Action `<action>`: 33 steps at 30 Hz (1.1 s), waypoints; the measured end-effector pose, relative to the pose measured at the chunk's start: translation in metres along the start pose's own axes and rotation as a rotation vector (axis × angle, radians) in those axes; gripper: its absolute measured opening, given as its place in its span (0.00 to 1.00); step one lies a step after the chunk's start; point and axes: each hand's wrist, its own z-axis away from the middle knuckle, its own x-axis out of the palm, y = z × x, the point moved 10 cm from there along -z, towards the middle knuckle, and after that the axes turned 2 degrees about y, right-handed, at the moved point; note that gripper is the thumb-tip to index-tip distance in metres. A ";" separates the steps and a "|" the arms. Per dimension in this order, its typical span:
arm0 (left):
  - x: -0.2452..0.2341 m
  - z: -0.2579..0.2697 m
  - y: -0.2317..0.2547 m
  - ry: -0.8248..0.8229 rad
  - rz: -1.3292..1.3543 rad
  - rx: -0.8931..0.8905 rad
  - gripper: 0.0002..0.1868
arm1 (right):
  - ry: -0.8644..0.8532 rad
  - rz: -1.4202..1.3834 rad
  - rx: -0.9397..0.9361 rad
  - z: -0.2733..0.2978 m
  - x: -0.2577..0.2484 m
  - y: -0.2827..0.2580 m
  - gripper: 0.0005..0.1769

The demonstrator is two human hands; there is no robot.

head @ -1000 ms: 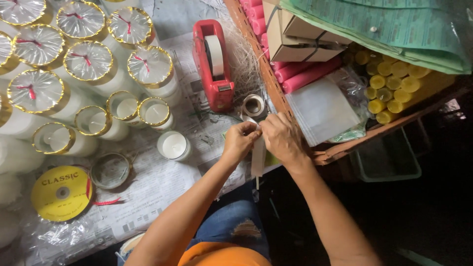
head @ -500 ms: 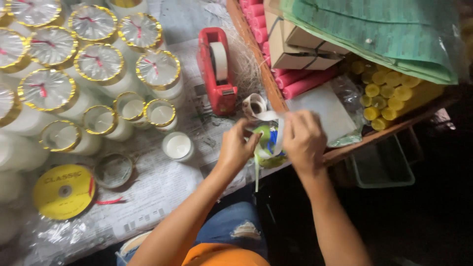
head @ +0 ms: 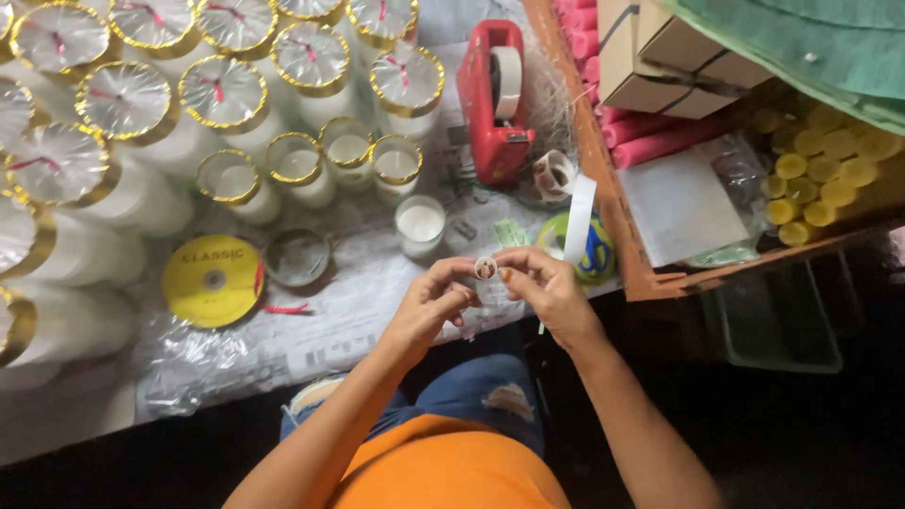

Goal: The person is manually labeling glass candle jars by cutting labels from a sheet with scissors and sticking them onto the jars.

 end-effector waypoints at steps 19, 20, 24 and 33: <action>-0.074 -0.024 0.077 0.210 -0.796 0.503 0.50 | 0.078 0.048 -0.274 0.040 -0.034 -0.008 0.04; -0.077 -0.029 0.078 0.219 -0.740 0.545 0.48 | 0.093 0.045 -0.217 0.040 -0.039 0.005 0.06; -0.075 -0.033 0.048 0.100 -0.221 0.321 0.36 | 0.051 -0.077 -0.067 0.039 -0.007 -0.026 0.10; -0.045 0.019 0.047 0.174 0.246 0.133 0.34 | -0.216 -0.140 0.047 -0.009 0.086 -0.026 0.10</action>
